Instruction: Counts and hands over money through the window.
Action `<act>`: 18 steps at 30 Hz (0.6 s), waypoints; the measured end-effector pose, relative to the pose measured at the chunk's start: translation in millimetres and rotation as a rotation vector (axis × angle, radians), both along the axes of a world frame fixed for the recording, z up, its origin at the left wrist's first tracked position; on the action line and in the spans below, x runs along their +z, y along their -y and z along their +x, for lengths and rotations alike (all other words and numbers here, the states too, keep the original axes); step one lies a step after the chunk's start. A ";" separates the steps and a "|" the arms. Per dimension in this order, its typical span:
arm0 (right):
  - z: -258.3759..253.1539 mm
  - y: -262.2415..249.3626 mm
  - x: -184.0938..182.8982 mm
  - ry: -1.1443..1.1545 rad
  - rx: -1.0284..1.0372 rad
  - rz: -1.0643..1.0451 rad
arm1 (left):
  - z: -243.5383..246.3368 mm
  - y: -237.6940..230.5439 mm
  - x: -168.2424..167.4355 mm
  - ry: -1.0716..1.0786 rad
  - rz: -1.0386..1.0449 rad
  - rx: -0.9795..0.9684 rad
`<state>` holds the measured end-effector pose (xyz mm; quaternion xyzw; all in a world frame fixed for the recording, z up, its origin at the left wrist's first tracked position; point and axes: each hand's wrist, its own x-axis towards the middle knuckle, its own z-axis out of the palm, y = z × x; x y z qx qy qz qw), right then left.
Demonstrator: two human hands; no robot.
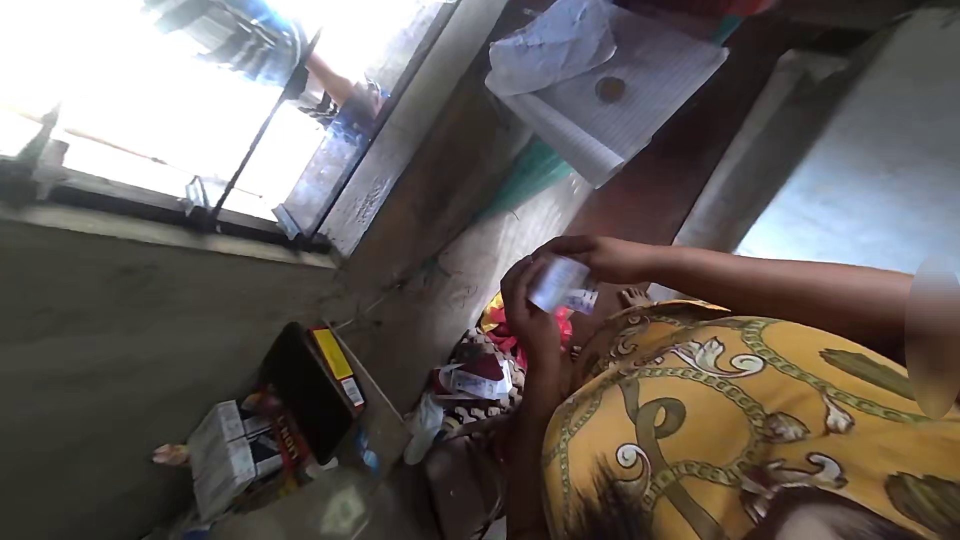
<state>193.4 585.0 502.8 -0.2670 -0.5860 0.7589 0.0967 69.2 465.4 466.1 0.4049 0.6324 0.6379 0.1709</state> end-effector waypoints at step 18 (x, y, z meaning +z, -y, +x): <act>-6.3 10.2 -12.7 -0.055 0.022 -0.006 | 37.4 -12.9 18.8 0.480 -0.214 0.038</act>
